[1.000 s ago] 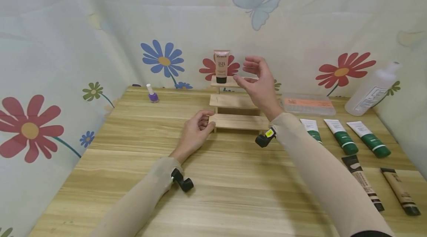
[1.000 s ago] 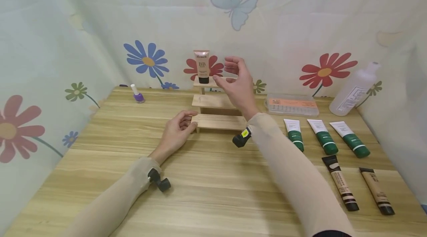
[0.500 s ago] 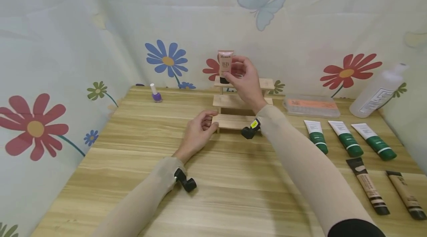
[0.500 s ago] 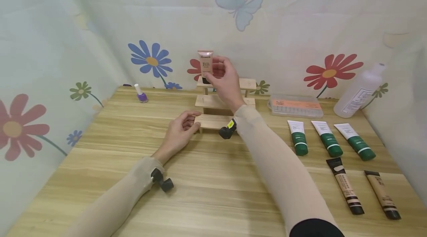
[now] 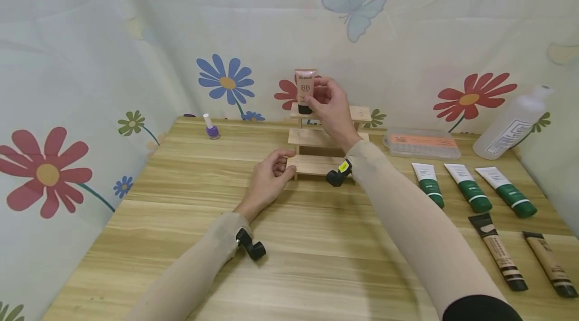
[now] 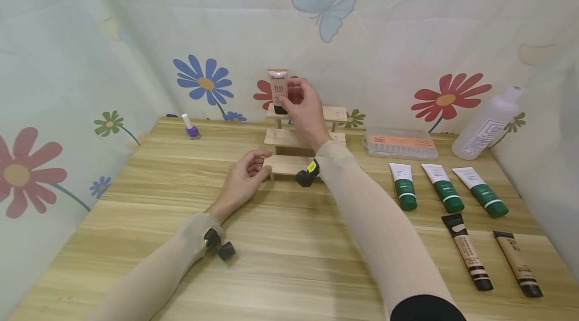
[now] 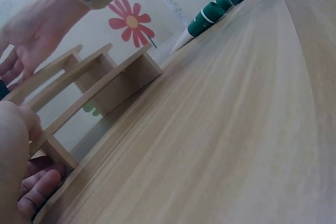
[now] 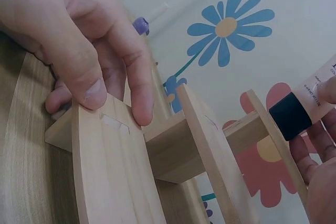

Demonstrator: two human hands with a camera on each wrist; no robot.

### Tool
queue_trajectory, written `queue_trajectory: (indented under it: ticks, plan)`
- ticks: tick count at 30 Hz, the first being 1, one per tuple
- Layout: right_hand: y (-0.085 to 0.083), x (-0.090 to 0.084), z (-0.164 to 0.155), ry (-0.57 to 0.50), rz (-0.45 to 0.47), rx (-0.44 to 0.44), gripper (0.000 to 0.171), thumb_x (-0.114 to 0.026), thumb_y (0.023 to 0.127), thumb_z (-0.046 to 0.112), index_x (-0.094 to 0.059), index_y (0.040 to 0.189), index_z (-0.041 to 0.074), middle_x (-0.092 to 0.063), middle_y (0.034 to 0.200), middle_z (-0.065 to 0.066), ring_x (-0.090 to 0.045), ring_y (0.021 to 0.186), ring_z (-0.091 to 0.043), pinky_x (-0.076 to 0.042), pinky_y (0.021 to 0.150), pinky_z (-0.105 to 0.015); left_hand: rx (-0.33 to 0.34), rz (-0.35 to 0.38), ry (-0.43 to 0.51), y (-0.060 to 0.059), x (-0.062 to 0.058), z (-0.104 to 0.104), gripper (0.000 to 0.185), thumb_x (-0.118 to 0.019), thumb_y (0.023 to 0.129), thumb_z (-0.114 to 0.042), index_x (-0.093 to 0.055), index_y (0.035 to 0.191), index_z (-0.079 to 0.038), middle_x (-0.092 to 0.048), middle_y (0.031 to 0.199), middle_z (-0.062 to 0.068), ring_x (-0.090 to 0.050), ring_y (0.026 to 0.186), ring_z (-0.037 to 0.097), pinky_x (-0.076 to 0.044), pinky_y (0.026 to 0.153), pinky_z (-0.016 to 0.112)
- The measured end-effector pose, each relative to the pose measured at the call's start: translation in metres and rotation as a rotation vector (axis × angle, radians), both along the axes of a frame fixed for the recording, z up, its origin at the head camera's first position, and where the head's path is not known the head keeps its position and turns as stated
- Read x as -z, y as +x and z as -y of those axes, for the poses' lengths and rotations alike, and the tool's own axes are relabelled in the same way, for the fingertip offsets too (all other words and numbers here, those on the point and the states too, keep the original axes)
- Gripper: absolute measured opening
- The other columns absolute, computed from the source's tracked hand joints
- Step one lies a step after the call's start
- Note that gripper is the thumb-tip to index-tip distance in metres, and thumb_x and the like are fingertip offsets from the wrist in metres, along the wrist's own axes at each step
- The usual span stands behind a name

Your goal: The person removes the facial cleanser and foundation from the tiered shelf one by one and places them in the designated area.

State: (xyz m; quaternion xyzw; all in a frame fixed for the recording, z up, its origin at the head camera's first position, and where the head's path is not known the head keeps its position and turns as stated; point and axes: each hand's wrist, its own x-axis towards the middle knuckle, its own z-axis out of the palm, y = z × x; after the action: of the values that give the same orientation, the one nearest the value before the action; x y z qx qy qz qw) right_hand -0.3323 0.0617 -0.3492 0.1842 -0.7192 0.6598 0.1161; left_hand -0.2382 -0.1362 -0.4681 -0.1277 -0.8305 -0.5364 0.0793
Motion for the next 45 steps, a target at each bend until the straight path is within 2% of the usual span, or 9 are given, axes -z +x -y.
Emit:
queue_trajectory:
  ticks: [9,18,29,34,45]
  plan:
    - [0.007,-0.006,-0.009,-0.022,-0.028,0.018,0.035,-0.071,0.108,0.004,-0.062,0.142,0.005,-0.071,0.136,-0.017,-0.068,0.123,-0.026,-0.055,0.109,-0.038,0.008,0.0,0.009,0.001,-0.001,-0.002,0.031,-0.073,0.107,-0.019,-0.073,0.138,-0.018,-0.074,0.118,0.005,-0.073,0.102,0.018,-0.062,0.087,0.03]
    - [0.016,-0.01,-0.024,-0.052,-0.046,0.065,0.035,-0.072,0.108,0.004,-0.063,0.142,0.007,-0.072,0.137,-0.015,-0.069,0.12,-0.023,-0.055,0.104,-0.034,0.015,-0.005,0.007,0.0,0.001,-0.003,0.032,-0.073,0.107,-0.018,-0.072,0.139,-0.018,-0.075,0.118,0.005,-0.073,0.104,0.018,-0.063,0.09,0.036]
    - [0.031,-0.023,-0.047,-0.071,-0.076,0.098,0.035,-0.071,0.109,0.005,-0.062,0.142,0.004,-0.071,0.138,-0.017,-0.067,0.118,-0.022,-0.055,0.101,-0.03,0.004,-0.001,-0.004,0.0,0.003,0.001,0.034,-0.074,0.107,-0.021,-0.072,0.141,-0.018,-0.074,0.119,0.005,-0.074,0.105,0.017,-0.062,0.088,0.027]
    - [0.044,-0.032,-0.064,-0.088,-0.085,0.102,0.032,-0.071,0.108,0.004,-0.065,0.139,0.01,-0.072,0.137,-0.015,-0.068,0.12,-0.023,-0.055,0.102,-0.03,0.007,0.003,0.002,0.001,0.001,0.002,0.034,-0.074,0.107,-0.021,-0.072,0.141,-0.019,-0.074,0.119,0.005,-0.073,0.104,0.018,-0.062,0.089,0.03]
    - [0.082,-0.044,-0.116,-0.182,-0.095,0.144,0.033,-0.075,0.106,0.004,-0.068,0.138,0.012,-0.072,0.129,-0.008,-0.067,0.117,-0.024,-0.06,0.091,-0.023,0.008,0.006,-0.015,0.001,0.002,0.002,0.033,-0.073,0.108,-0.023,-0.072,0.14,-0.021,-0.073,0.119,0.003,-0.073,0.105,0.016,-0.062,0.09,0.031]
